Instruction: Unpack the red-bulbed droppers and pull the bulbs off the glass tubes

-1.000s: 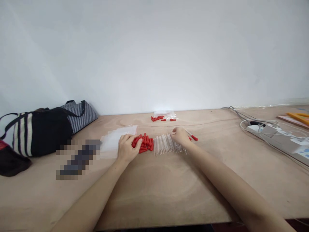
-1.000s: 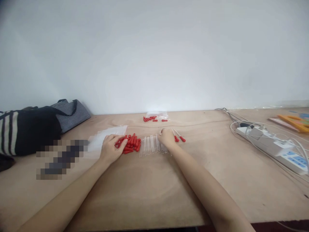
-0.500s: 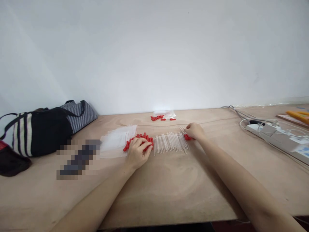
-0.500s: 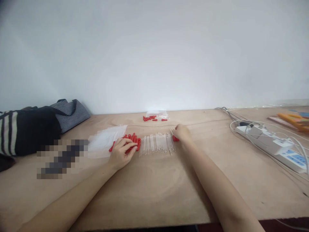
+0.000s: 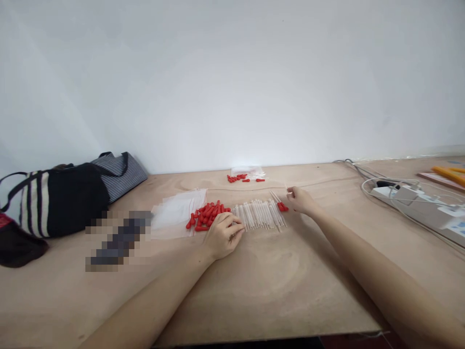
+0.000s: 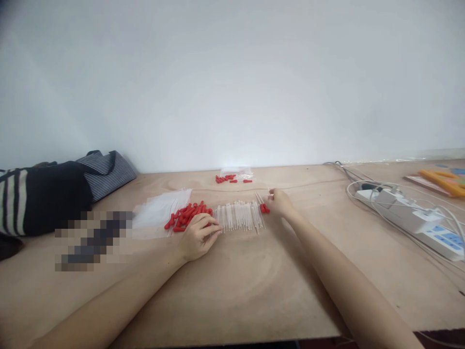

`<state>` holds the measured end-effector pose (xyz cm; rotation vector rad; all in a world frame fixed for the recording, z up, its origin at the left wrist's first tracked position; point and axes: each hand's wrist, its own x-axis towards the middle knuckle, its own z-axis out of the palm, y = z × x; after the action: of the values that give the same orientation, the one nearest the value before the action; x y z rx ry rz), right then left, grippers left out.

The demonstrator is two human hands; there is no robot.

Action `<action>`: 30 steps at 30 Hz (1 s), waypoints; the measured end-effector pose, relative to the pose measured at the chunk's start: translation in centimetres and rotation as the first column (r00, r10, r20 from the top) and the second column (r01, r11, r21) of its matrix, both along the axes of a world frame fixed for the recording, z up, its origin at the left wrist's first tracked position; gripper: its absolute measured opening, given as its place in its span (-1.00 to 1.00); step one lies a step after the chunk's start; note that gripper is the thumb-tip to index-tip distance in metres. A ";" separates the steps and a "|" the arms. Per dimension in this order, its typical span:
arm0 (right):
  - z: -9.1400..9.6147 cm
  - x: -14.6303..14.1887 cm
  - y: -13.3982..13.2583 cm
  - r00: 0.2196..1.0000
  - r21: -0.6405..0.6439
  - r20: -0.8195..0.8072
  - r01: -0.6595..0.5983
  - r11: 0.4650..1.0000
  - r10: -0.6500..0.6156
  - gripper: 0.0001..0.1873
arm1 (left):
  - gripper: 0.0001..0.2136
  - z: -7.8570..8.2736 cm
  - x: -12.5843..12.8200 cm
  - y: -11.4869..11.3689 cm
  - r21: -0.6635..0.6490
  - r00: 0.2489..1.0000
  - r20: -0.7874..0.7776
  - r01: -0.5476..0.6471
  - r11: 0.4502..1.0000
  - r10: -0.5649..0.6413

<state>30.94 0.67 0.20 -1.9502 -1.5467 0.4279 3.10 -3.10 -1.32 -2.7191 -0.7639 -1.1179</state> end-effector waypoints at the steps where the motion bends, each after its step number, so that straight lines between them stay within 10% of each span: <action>1: 0.1 -0.2 -0.7 0.999 0.034 -0.023 -0.029 0.999 0.030 -0.76 | -0.87 0.0 0.0 0.0 -0.001 1.000 0.000 -0.012 1.000 0.012; 4: -0.1 -1.6 -2.8 0.970 0.143 -0.173 -0.146 0.979 0.170 -0.81 | -0.87 0.1 0.2 -0.1 0.009 1.000 0.002 -0.025 1.000 0.025; 8: -1.0 -5.2 -4.9 0.675 0.337 -0.624 -0.222 0.915 0.394 -0.73 | -0.79 0.0 0.5 -0.4 0.005 0.998 0.010 -0.055 0.998 0.055; 14: -1.8 -8.4 -6.4 0.510 0.379 -0.688 -0.354 0.855 0.516 -0.72 | -0.81 0.0 1.1 -0.8 0.023 0.995 0.017 -0.095 0.995 0.095; 20: -1.7 -6.8 -7.0 0.804 0.539 0.012 -0.506 0.674 0.594 -0.85 | -0.88 -0.1 1.1 -0.6 0.072 0.992 -0.005 -0.126 0.989 0.127; 24: -2.0 -7.0 -7.4 0.797 0.584 0.486 -0.602 0.544 0.360 -0.88 | -0.89 -0.1 1.1 -0.6 0.113 0.993 -0.022 -0.117 0.987 0.120; 30: -2.9 -8.6 -7.6 0.716 0.556 0.682 -0.641 0.530 0.152 -0.82 | -0.88 0.1 1.1 -1.0 0.171 0.988 -0.070 -0.121 0.978 0.134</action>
<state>22.39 -6.90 -2.73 -0.9991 -2.1072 -0.6563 4.20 -4.09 -1.25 -2.5220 -0.7836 -0.9900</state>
